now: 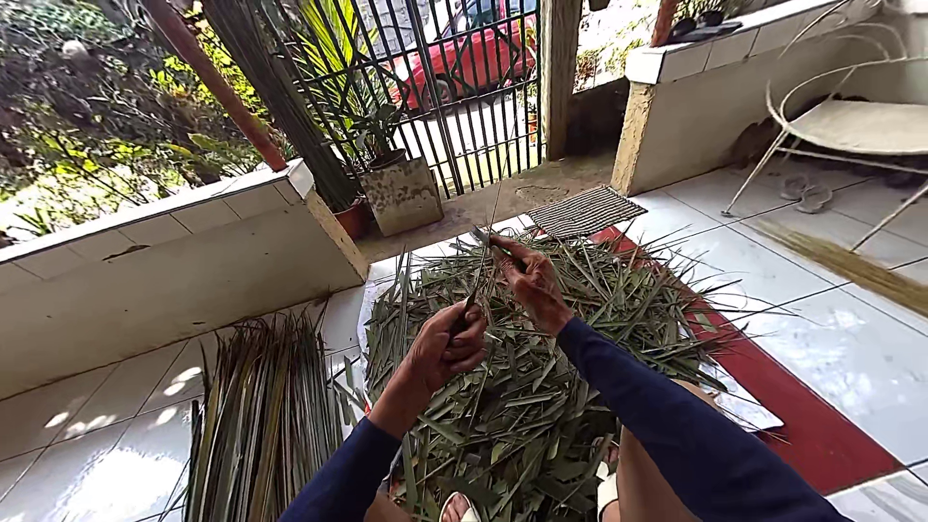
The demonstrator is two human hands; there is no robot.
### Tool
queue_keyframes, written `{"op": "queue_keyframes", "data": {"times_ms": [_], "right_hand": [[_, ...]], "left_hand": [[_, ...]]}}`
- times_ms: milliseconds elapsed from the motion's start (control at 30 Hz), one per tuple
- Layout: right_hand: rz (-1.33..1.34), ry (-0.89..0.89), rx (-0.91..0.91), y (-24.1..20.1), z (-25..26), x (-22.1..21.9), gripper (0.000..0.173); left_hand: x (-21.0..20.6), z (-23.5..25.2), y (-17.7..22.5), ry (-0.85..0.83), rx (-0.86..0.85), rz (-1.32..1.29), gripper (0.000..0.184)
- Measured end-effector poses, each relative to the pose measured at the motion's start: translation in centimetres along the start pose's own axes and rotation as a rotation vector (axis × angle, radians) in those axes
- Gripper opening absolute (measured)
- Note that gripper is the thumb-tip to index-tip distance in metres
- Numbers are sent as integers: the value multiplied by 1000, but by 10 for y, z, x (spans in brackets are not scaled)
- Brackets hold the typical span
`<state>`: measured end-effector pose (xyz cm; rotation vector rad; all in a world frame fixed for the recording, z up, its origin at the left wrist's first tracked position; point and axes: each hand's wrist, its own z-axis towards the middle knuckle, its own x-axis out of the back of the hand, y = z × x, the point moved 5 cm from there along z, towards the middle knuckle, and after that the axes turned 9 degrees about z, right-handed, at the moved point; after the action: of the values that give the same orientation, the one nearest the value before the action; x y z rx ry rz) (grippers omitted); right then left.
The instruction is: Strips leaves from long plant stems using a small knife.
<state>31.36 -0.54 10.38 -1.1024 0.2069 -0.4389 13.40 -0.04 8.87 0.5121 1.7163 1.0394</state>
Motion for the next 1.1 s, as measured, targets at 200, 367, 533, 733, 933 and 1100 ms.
{"op": "queue_keyframes", "data": {"times_ms": [200, 367, 533, 733, 933, 1100], "right_hand": [[82, 186, -7, 15, 21, 23, 33], [65, 37, -2, 5, 10, 26, 34], [11, -293, 9, -6, -14, 1, 32], [-55, -310, 54, -8, -19, -5, 32], [-150, -202, 95, -11, -14, -7, 32], [-47, -108, 50, -8, 4, 4, 33]], "left_hand": [[6, -5, -4, -4, 35, 56, 40], [7, -4, -3, 29, 17, 36, 42], [3, -2, 8, 3, -48, -119, 45], [0, -1, 11, -65, -62, -170, 43], [0, -2, 10, -77, -77, -170, 42], [-3, -11, 2, -86, -24, -103, 41]]}}
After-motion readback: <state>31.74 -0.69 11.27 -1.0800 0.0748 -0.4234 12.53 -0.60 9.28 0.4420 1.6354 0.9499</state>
